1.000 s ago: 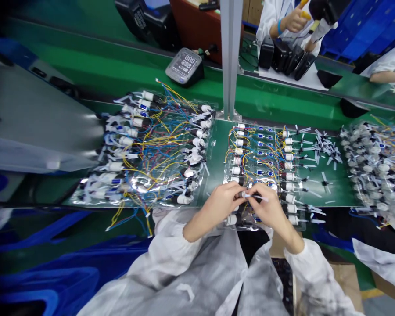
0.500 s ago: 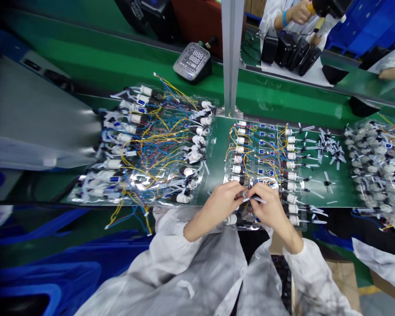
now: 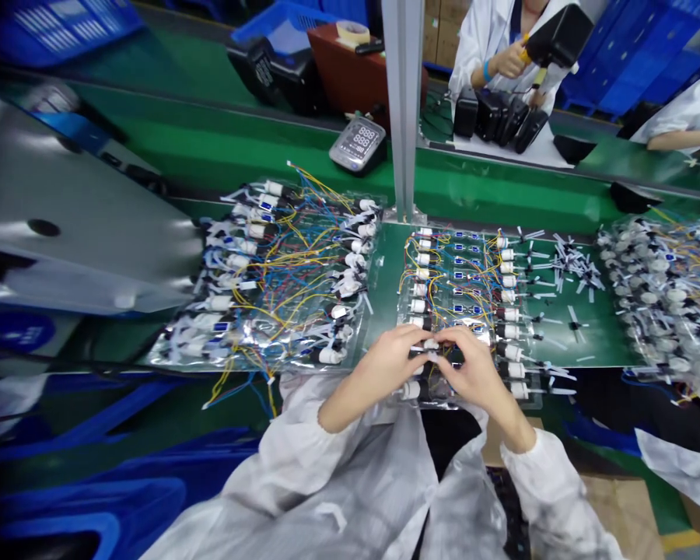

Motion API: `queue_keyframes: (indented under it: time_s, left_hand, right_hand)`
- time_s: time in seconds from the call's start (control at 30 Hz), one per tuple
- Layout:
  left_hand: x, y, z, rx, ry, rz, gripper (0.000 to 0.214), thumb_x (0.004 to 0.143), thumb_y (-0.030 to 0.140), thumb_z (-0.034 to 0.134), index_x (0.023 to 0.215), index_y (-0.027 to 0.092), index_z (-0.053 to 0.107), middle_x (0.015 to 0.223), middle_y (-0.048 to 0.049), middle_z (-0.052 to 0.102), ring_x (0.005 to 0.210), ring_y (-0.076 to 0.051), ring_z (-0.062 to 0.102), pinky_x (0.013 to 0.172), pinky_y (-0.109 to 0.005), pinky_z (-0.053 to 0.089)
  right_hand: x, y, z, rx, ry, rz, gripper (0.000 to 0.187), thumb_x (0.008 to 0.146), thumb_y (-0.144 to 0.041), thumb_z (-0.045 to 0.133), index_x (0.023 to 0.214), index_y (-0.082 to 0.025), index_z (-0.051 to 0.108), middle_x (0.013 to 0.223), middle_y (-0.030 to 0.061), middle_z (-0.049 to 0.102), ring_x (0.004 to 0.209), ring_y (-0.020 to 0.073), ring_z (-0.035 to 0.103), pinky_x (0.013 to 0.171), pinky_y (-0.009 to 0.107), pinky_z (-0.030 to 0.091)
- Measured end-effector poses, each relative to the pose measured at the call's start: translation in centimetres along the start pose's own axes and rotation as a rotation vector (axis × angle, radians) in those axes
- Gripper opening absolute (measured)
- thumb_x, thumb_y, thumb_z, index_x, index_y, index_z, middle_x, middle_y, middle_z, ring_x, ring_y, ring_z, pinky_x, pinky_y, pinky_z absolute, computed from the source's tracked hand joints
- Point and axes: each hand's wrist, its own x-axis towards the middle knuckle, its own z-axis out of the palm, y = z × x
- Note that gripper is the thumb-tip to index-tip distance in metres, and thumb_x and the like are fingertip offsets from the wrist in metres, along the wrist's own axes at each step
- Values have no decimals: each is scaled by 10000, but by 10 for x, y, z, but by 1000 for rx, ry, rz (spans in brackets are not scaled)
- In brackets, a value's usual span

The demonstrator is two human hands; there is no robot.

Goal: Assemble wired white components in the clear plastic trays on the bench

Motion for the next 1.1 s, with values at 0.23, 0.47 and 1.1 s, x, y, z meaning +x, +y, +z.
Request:
queue_keyframes:
  time_s: [0.23, 0.47, 1.1]
  left_hand:
    - [-14, 0, -20, -176, 81, -13, 260, 927, 156, 750, 1175, 229, 775, 1190, -64, 803, 1122, -246, 741, 1020, -381, 569]
    - [-29, -2, -37, -461, 26, -77, 367, 993, 156, 582, 1343, 205, 679, 1339, -114, 746, 1195, -238, 735, 1023, -397, 607]
    - [-2, 2, -21, 415, 145, -99, 280, 1045, 348, 572, 1176, 162, 736, 1431, -164, 654, 1367, -356, 537, 1107, -530, 491]
  right_hand:
    - [-2, -1, 14, 59, 16, -37, 216, 975, -266, 724, 1189, -258, 691, 1216, 85, 772, 1148, 252, 740, 1025, 454, 604]
    - [-4, -3, 19, -9, 59, -131, 285, 961, -220, 736, 1232, -270, 663, 1140, 74, 762, 1066, 242, 735, 941, 436, 621]
    - [-16, -43, -20, -203, -26, -171, 253, 977, -176, 694, 1194, -307, 704, 1150, 73, 744, 1093, 285, 689, 964, 518, 580]
